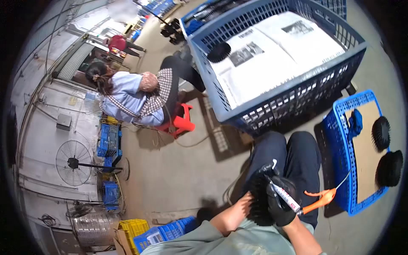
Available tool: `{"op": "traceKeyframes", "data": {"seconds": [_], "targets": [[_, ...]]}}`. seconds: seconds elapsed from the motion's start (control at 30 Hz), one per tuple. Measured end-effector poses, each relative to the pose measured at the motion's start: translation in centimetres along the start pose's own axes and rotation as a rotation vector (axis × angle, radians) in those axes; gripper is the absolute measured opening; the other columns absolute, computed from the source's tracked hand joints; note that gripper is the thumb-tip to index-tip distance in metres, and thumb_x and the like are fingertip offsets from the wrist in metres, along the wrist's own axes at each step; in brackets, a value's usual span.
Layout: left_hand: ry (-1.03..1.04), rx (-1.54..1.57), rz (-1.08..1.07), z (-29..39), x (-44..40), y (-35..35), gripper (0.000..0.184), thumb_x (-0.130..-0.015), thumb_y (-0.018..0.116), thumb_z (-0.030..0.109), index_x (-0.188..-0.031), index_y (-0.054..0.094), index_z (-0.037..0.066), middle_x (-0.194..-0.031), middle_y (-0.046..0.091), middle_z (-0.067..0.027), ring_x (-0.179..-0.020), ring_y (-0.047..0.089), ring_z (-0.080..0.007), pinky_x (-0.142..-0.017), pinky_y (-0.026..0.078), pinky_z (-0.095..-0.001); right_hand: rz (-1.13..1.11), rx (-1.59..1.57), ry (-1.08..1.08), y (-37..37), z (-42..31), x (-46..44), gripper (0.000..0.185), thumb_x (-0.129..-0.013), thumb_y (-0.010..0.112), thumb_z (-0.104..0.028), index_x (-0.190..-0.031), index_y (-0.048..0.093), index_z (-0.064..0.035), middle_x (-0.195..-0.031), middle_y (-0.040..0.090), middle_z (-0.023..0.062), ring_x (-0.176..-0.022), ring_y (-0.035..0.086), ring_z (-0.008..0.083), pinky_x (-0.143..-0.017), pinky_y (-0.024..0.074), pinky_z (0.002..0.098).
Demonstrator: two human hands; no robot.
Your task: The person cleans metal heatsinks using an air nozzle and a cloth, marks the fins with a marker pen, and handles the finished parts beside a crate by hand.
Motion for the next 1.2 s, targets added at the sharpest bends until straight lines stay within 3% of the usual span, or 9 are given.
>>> {"op": "traceKeyframes", "data": {"seconds": [0.23,0.33,0.43,0.53,0.67,0.87,1.03,1.13,1.2], "targets": [[-0.024,0.021,-0.027,0.2,1.5,0.0,0.027,-0.095,0.051,0.023,-0.100,0.058,-0.003,-0.082,0.062,-0.0101,-0.069,0.061,-0.0167,-0.063,0.050,-0.0287,-0.068,-0.363,0.220,-0.4,0.0,0.0,0.020,-0.089,0.053,0.002,-0.107,0.060,0.0003,-0.087,0.065,0.0081,-0.077,0.060,0.0165,-0.069,0.0467,0.0280],[-0.005,0.005,-0.017,0.0,2.3,-0.6,0.028,-0.095,0.051,0.023,-0.100,0.058,-0.003,-0.082,0.062,-0.0102,-0.069,0.061,-0.0168,-0.063,0.050,-0.0288,-0.060,0.003,0.108,-2.4,-1.2,-0.6,0.016,-0.088,0.055,0.000,-0.101,0.063,-0.0022,-0.094,0.065,0.0102,-0.083,0.061,0.0224,-0.077,0.0460,0.0338],[0.042,-0.002,0.000,0.6,2.0,-0.8,0.028,-0.095,0.052,0.023,-0.100,0.058,-0.003,-0.082,0.062,-0.0103,-0.070,0.061,-0.0168,-0.064,0.050,-0.0288,-0.090,0.781,-0.315,-4.8,-4.0,-1.9,0.039,-0.084,0.060,-0.002,-0.122,0.061,-0.0029,-0.120,0.063,0.0153,-0.100,0.061,0.0341,-0.087,0.0457,0.0451],[0.050,0.020,0.027,1.9,1.2,-0.5,0.028,-0.095,0.052,0.024,-0.100,0.058,-0.003,-0.082,0.062,-0.0103,-0.070,0.061,-0.0169,-0.064,0.050,-0.0289,-0.093,0.579,-0.355,-5.9,-5.1,-4.4,0.034,-0.084,0.062,-0.008,-0.117,0.060,0.0010,-0.103,0.066,0.0156,-0.094,0.062,0.0319,-0.081,0.0477,0.0434],[0.023,0.043,0.013,1.9,0.7,-0.1,0.028,-0.094,0.053,0.024,-0.100,0.058,-0.003,-0.082,0.062,-0.0104,-0.071,0.061,-0.0170,-0.064,0.050,-0.0289,-0.007,-0.608,0.580,-4.3,-2.7,-5.1,0.020,-0.094,0.056,-0.013,-0.104,0.063,0.0034,-0.082,0.063,0.0064,-0.068,0.060,0.0098,-0.055,0.0460,0.0230],[-0.025,0.067,-0.016,1.5,1.1,-0.1,0.029,-0.094,0.054,0.024,-0.100,0.058,-0.003,-0.083,0.062,-0.0105,-0.071,0.061,-0.0171,-0.064,0.050,-0.0290,-0.243,-0.111,0.224,-3.4,-0.5,-5.2,0.042,-0.078,0.067,0.004,-0.118,0.063,-0.0073,-0.094,0.061,0.0143,-0.083,0.064,0.0226,-0.070,0.0534,0.0305],[-0.040,0.063,-0.047,1.5,0.8,0.3,0.029,-0.094,0.054,0.024,-0.100,0.058,-0.003,-0.083,0.062,-0.0106,-0.072,0.061,-0.0172,-0.065,0.050,-0.0291,-0.174,0.115,-0.186,-3.1,-1.4,-5.4,0.024,-0.087,0.068,-0.012,-0.108,0.064,-0.0028,-0.089,0.065,0.0056,-0.075,0.061,0.0106,-0.065,0.0475,0.0243],[-0.053,0.059,-0.072,1.4,0.5,0.5,0.029,-0.094,0.055,0.025,-0.100,0.058,-0.003,-0.083,0.062,-0.0107,-0.072,0.061,-0.0173,-0.065,0.050,-0.0291,-0.228,-0.470,0.628,-2.3,0.9,-4.4,0.038,-0.078,0.070,-0.008,-0.116,0.064,-0.0102,-0.101,0.064,0.0087,-0.084,0.063,0.0180,-0.071,0.0491,0.0281],[-0.061,0.065,-0.104,1.0,0.3,0.7,0.029,-0.093,0.055,0.025,-0.100,0.058,-0.003,-0.083,0.062,-0.0107,-0.072,0.061,-0.0174,-0.065,0.050,-0.0291,-0.286,-0.174,0.285,-3.1,-0.6,-4.8,0.026,-0.084,0.067,-0.009,-0.108,0.066,-0.0011,-0.095,0.067,0.0098,-0.083,0.062,0.0139,-0.073,0.0503,0.0287]]}}
Point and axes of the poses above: each hand's wrist, its own x-axis away from the middle knuckle, its own y-axis out of the palm, z = x × y, the point moved 5 cm from there along -x, towards the middle knuckle
